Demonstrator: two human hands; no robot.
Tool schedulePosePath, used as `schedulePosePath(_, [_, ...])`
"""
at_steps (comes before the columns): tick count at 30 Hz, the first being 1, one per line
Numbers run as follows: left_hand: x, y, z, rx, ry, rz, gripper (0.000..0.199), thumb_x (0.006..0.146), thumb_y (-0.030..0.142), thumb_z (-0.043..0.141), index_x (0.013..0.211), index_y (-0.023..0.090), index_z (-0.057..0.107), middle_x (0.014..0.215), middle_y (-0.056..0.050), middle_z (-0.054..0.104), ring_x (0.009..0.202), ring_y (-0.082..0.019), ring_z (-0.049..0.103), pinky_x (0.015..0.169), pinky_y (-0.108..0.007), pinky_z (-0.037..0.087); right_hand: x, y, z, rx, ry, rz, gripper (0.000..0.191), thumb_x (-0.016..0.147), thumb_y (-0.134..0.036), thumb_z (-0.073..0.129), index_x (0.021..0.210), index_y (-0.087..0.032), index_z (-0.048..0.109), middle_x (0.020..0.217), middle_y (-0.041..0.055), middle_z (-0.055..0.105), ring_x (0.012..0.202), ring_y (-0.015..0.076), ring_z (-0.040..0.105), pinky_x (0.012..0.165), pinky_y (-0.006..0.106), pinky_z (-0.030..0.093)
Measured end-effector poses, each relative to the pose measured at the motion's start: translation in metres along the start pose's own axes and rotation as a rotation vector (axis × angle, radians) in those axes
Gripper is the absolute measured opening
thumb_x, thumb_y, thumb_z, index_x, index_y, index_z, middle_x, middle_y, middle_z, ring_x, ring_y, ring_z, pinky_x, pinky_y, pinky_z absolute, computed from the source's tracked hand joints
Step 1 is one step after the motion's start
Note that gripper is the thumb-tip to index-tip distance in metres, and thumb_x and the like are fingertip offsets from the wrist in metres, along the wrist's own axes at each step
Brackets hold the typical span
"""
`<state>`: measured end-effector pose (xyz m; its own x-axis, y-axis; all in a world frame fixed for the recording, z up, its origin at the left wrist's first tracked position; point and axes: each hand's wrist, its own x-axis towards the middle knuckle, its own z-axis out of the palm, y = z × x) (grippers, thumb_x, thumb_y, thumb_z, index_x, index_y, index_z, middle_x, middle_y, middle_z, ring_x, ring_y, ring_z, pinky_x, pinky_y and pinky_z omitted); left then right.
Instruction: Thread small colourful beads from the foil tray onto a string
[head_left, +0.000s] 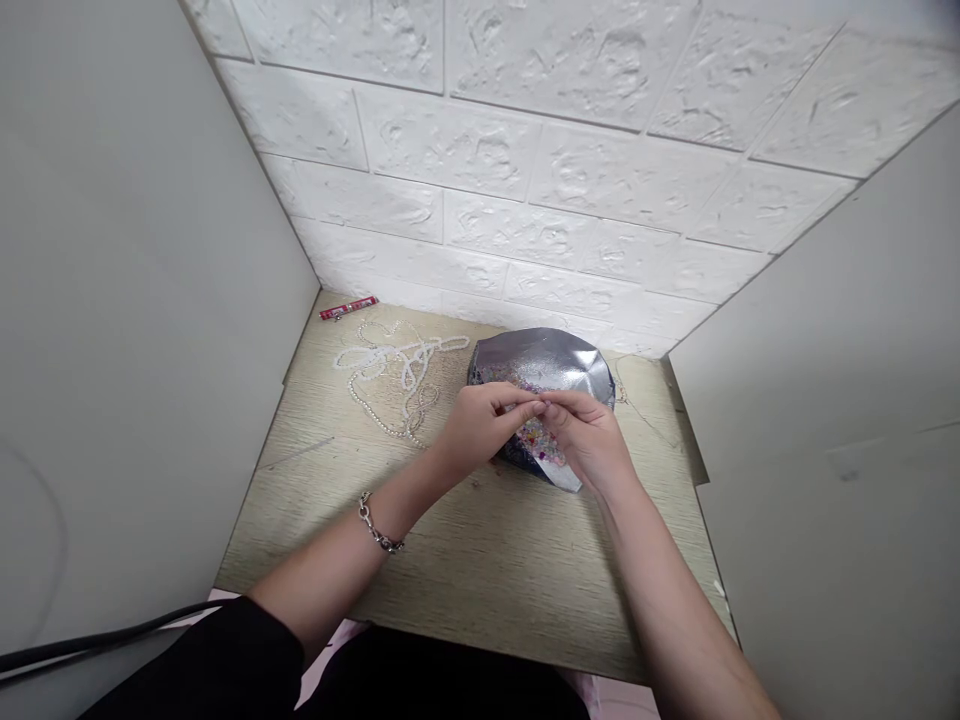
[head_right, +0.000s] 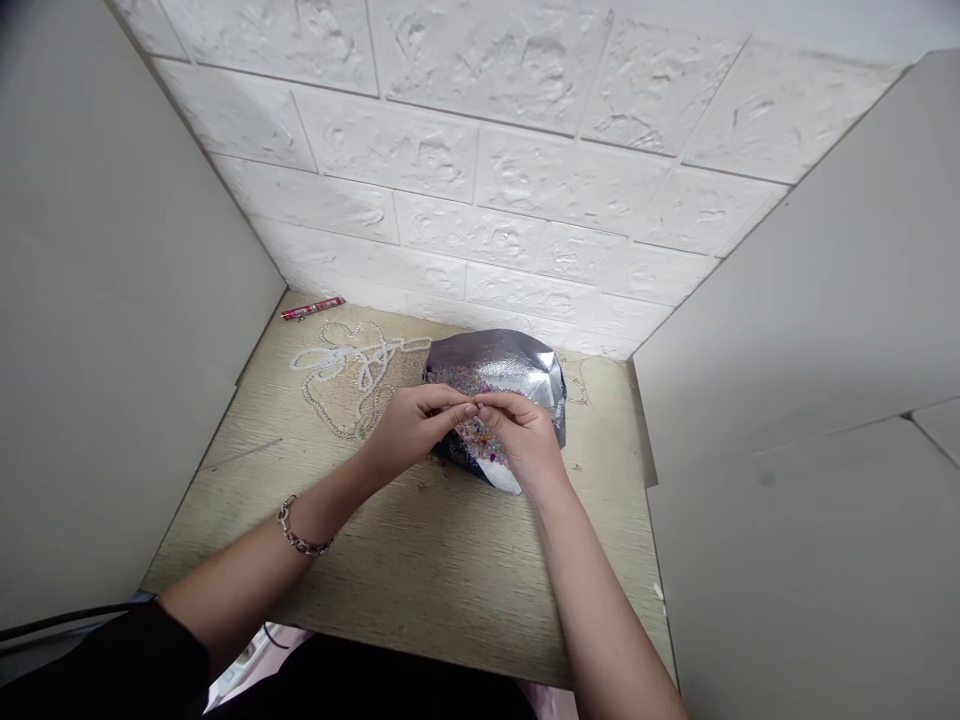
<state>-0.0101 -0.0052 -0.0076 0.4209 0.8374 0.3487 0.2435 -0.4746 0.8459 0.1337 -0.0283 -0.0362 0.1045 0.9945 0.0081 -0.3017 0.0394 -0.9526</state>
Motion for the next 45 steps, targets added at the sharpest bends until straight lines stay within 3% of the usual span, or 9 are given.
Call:
schedulePosePath(7, [0.001,-0.003,-0.001,-0.083,-0.058,-0.084,0.023,0.074,0.034,0.053,0.076,0.016,0.068,0.063,-0.001,0.062,0.056,-0.007,0.052,0.053,-0.018,0.039,0.001,0.003,-0.004,-0.139,-0.001,-0.047,0.015,0.060,-0.028,0.068,0.075,-0.024,0.066,0.076,-0.0009,0.065,0.075,0.0116,0.057,0.073,0.027,0.045])
schedulePosePath(14, [0.001,-0.002,-0.003,-0.134,-0.119,-0.168,0.027,0.073,0.038,0.053,0.074,0.015,0.068,0.049,0.004,0.050,0.043,-0.005,0.040,0.044,-0.018,0.032,-0.003,-0.008,0.002,-0.286,0.031,-0.100,0.013,0.062,-0.029,0.065,0.074,-0.023,0.065,0.076,-0.0001,0.065,0.074,0.0127,0.058,0.071,0.028,0.047])
schedulePosePath(17, [0.001,-0.003,-0.003,-0.181,-0.154,-0.231,0.030,0.073,0.041,0.051,0.074,0.015,0.067,0.041,0.005,0.042,0.041,-0.005,0.037,0.042,-0.018,0.029,-0.005,-0.014,0.004,-0.337,0.029,-0.133,0.011,0.063,-0.027,0.064,0.073,-0.022,0.065,0.073,-0.0001,0.065,0.071,0.0129,0.058,0.068,0.029,0.047])
schedulePosePath(21, [0.002,-0.002,-0.002,-0.266,-0.188,-0.298,0.032,0.074,0.040,0.050,0.074,0.013,0.066,0.040,0.005,0.043,0.039,-0.005,0.037,0.041,-0.018,0.028,-0.007,-0.016,0.006,-0.322,0.019,-0.149,0.009,0.065,-0.026,0.063,0.073,-0.022,0.065,0.066,-0.0013,0.063,0.065,0.0117,0.058,0.064,0.027,0.048])
schedulePosePath(29, [0.002,-0.003,-0.001,-0.324,-0.171,-0.299,0.032,0.073,0.040,0.052,0.080,0.012,0.066,0.051,0.002,0.050,0.041,-0.004,0.037,0.041,-0.018,0.030,-0.004,-0.008,0.004,-0.099,-0.019,-0.103,0.013,0.067,-0.031,0.062,0.077,-0.023,0.061,0.067,-0.0018,0.062,0.064,0.0111,0.057,0.066,0.028,0.047])
schedulePosePath(45, [0.002,0.000,-0.002,-0.267,-0.177,-0.300,0.034,0.072,0.042,0.051,0.065,0.011,0.063,0.041,0.005,0.043,0.038,-0.004,0.036,0.041,-0.018,0.028,-0.007,-0.013,0.009,-0.282,-0.029,-0.157,0.012,0.069,-0.031,0.059,0.076,-0.021,0.058,0.064,-0.0019,0.059,0.062,0.0106,0.055,0.062,0.025,0.045])
